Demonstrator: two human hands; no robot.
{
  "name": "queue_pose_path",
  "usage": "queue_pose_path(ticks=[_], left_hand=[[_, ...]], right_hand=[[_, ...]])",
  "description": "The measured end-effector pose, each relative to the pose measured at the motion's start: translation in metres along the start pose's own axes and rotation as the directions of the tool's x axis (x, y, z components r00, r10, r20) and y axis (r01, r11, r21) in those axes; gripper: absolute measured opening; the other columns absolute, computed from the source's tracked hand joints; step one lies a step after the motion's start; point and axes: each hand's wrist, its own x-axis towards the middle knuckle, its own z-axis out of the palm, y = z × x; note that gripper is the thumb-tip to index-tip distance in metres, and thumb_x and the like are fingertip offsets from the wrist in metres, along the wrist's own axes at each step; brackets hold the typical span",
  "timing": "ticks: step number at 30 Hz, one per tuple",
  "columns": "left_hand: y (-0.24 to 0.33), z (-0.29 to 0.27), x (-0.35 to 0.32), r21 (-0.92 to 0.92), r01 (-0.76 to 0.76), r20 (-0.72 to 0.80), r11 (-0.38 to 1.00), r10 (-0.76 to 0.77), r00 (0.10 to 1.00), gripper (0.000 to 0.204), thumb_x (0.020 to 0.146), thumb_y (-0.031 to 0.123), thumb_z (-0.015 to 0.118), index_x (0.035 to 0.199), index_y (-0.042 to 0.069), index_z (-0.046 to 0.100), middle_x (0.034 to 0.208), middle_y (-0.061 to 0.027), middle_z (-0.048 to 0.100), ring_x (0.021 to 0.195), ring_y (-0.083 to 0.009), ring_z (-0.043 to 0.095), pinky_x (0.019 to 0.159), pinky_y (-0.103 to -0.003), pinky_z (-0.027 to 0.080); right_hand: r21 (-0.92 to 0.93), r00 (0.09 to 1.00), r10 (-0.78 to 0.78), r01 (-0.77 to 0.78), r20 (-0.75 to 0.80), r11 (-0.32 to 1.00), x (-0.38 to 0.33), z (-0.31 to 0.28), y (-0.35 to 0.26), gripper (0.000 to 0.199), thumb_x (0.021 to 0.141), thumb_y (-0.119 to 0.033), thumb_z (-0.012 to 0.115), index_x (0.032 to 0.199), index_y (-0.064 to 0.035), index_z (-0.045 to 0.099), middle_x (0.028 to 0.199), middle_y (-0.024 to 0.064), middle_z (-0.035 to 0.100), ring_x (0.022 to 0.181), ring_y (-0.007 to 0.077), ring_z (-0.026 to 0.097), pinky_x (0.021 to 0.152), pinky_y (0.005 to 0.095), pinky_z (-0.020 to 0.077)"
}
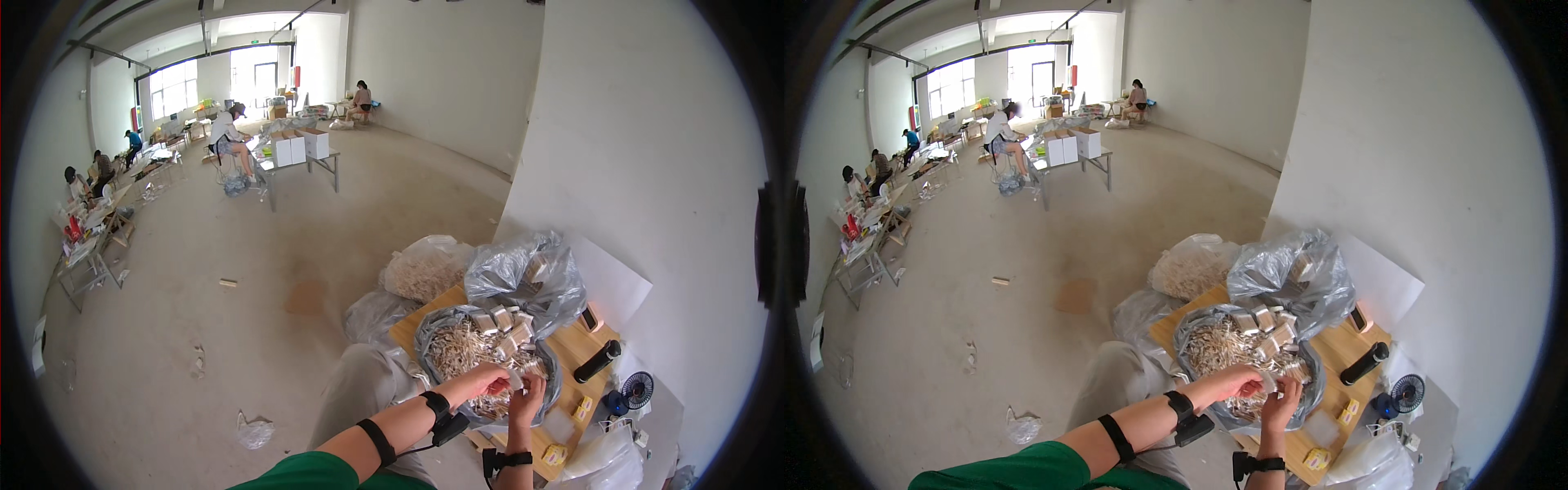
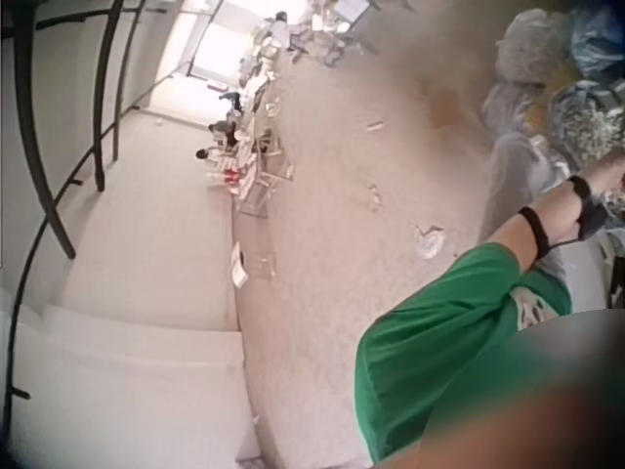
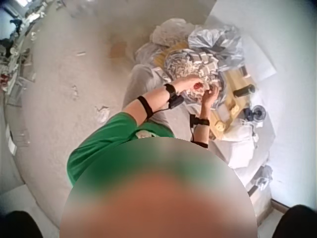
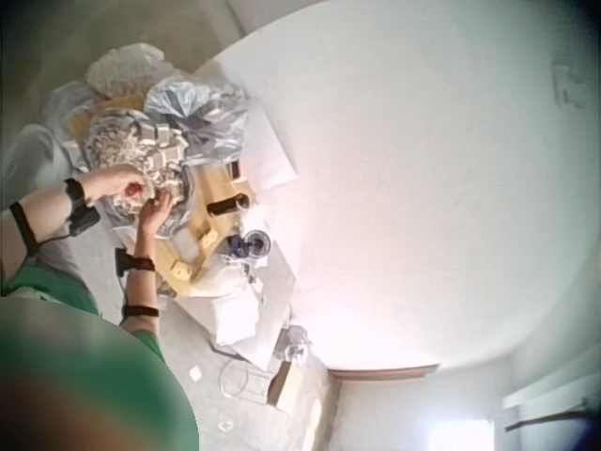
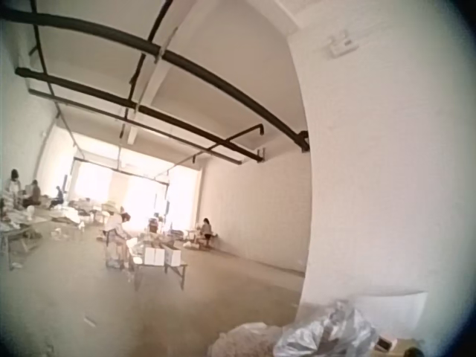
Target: The recorder is seen counting and placing medical cotton swabs into small plastic bags.
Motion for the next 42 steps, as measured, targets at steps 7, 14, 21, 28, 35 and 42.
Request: queue_pose_path(ticks=[7, 14, 21, 28, 35, 42], left_hand=[[0.006, 0.013, 0.002, 0.263, -0.226, -0.022, 0.938, 0.240, 0.971, 0.016, 0.083, 0.015, 0.054, 0.073, 0.003, 0.059, 0.064, -0.0024, 0.056, 0.055, -0.0078, 0.050, 0.049, -0.022, 0.038], [-0.002, 0.004, 0.009, 0.651, -0.318, 0.000, 0.689, 0.420, 0.908, 0.019, 0.079, 0.019, 0.059, 0.071, 0.001, 0.058, 0.059, -0.0059, 0.056, 0.055, -0.0130, 0.053, 0.051, -0.030, 0.041], [-0.002, -0.010, 0.052, 0.787, -0.418, 0.160, 0.453, 0.505, 0.848, 0.017, 0.078, 0.017, 0.058, 0.074, 0.000, 0.057, 0.064, -0.0138, 0.058, 0.057, -0.0237, 0.056, 0.054, -0.036, 0.043], [-0.002, -0.033, 0.086, 0.784, -0.370, 0.152, 0.498, 0.424, 0.893, 0.018, 0.077, 0.017, 0.061, 0.074, 0.000, 0.058, 0.069, -0.0169, 0.060, 0.064, -0.0333, 0.059, 0.057, -0.040, 0.044], [-0.010, -0.050, 0.107, 0.797, -0.399, 0.151, 0.453, 0.489, 0.859, 0.022, 0.079, 0.018, 0.065, 0.074, -0.001, 0.056, 0.068, -0.0165, 0.058, 0.064, -0.0330, 0.058, 0.057, -0.039, 0.043], [-0.003, -0.054, 0.110, 0.830, -0.440, 0.244, 0.343, 0.486, 0.839, 0.017, 0.080, 0.016, 0.062, 0.077, 0.000, 0.056, 0.073, -0.0171, 0.058, 0.072, -0.0355, 0.058, 0.061, -0.042, 0.044]], right_hand=[[-0.052, 1.000, -0.009, 0.009, 0.014, 0.999, -0.012, 0.002, -0.003, 0.025, 0.070, 0.007, 0.058, 0.093, -0.0028, 0.054, 0.089, 0.0135, 0.055, 0.083, 0.0305, 0.055, 0.071, 0.0367, 0.0446], [0.243, 0.967, 0.200, -0.233, 0.156, 0.941, -0.025, 0.010, 0.018, 0.022, 0.077, 0.006, 0.054, 0.099, -0.0001, 0.053, 0.094, 0.0074, 0.057, 0.086, 0.0147, 0.055, 0.077, 0.0250, 0.0446], [0.498, 0.903, 0.367, -0.429, 0.223, 0.754, 0.003, 0.026, 0.028, 0.018, 0.084, 0.003, 0.051, 0.101, 0.0001, 0.053, 0.086, 0.0022, 0.056, 0.079, 0.0098, 0.053, 0.070, 0.0224, 0.0431], [0.187, 0.924, 0.326, -0.362, 0.200, 0.913, 0.030, 0.040, 0.035, 0.024, 0.076, 0.006, 0.055, 0.099, 0.0012, 0.055, 0.074, 0.0062, 0.056, 0.067, 0.0131, 0.054, 0.062, 0.0259, 0.0441], [-0.030, 0.937, 0.286, -0.286, 0.199, 0.958, 0.042, 0.057, 0.042, 0.031, 0.071, 0.010, 0.055, 0.100, -0.0001, 0.055, 0.072, 0.0099, 0.057, 0.064, 0.0192, 0.057, 0.061, 0.0306, 0.0457], [-0.057, 0.940, 0.299, -0.294, 0.164, 0.954, 0.041, 0.060, 0.058, 0.023, 0.073, 0.008, 0.053, 0.094, -0.0009, 0.052, 0.071, 0.0137, 0.057, 0.062, 0.0247, 0.058, 0.058, 0.0342, 0.0454]])
